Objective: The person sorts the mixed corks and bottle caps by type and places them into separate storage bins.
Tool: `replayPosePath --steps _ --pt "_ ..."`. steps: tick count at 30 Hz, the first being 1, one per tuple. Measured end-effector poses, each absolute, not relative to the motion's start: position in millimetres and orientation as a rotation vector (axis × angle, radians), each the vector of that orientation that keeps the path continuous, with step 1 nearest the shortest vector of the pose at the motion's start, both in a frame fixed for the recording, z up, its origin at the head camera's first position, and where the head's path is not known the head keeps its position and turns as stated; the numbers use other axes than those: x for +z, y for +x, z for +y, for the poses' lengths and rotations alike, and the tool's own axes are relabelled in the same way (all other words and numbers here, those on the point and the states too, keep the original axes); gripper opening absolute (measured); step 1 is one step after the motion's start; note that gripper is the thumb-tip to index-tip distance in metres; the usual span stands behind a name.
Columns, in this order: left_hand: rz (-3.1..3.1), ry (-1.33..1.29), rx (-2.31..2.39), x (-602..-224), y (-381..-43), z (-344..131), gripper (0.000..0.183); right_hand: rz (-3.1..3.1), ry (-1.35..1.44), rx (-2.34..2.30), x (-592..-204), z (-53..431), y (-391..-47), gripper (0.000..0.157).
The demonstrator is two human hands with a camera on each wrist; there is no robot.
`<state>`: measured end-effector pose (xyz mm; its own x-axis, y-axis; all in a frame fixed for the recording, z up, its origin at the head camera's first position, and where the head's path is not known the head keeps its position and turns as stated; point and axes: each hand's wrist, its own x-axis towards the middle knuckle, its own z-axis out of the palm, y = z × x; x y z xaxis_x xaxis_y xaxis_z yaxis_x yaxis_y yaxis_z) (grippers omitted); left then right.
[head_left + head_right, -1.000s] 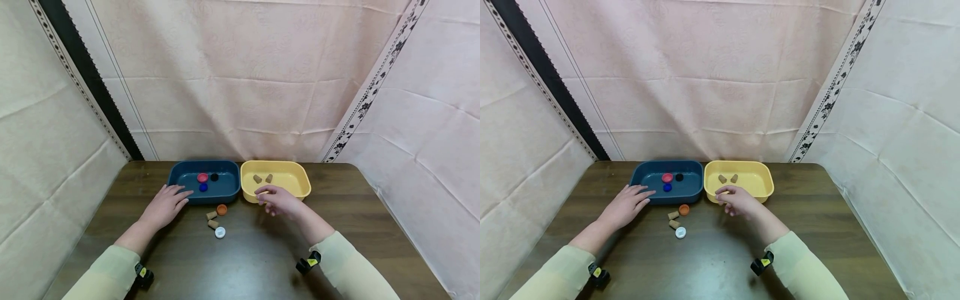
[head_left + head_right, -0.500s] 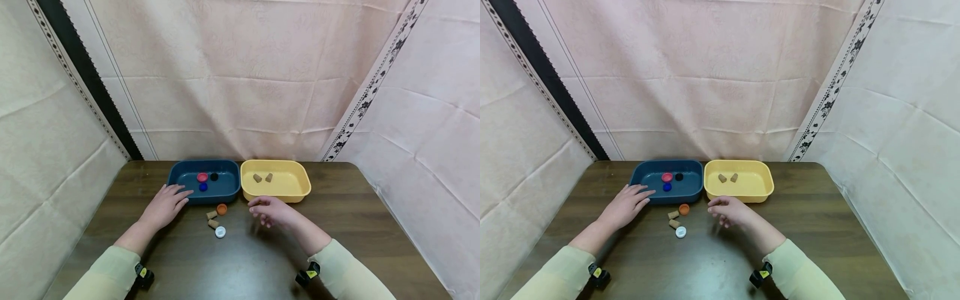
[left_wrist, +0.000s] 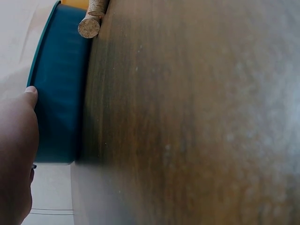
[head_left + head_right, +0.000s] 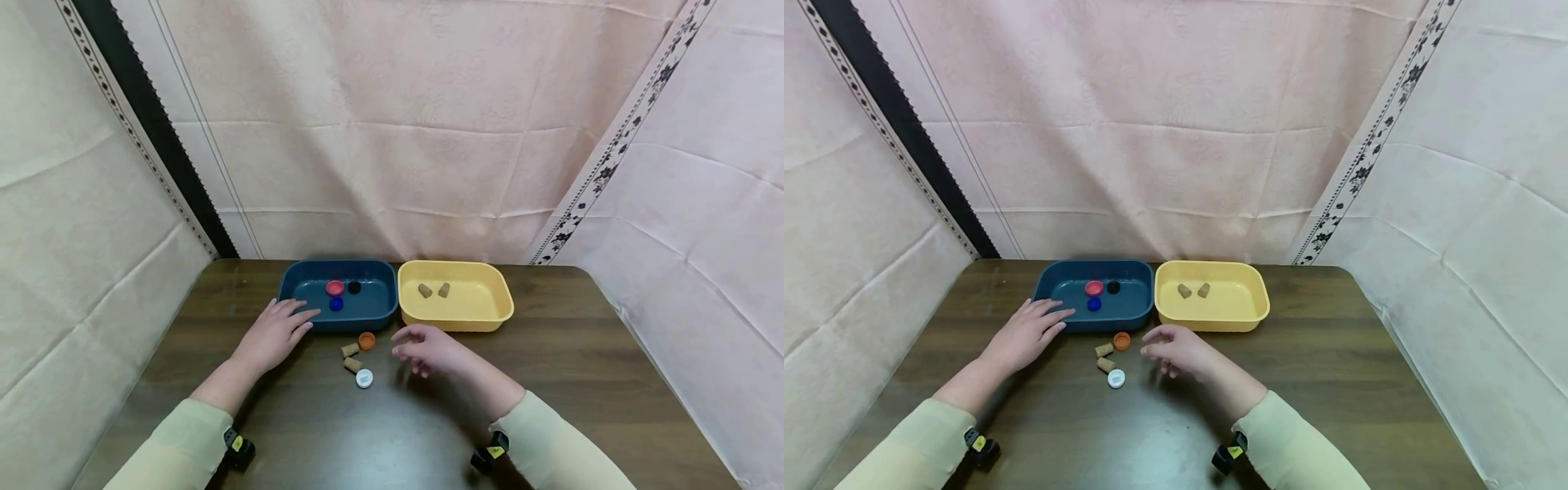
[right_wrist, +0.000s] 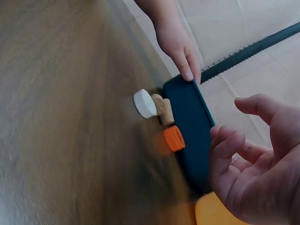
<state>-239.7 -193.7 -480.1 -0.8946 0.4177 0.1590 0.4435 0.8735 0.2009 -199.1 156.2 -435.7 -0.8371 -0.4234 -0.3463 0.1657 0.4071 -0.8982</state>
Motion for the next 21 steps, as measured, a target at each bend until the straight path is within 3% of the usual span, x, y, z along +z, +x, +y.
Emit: replayPosePath --steps 21 --pt "-2.936 -0.651 -0.365 -479.4 -240.7 -193.1 0.04 2.344 -0.332 -1.197 -463.6 107.3 -187.3 0.029"
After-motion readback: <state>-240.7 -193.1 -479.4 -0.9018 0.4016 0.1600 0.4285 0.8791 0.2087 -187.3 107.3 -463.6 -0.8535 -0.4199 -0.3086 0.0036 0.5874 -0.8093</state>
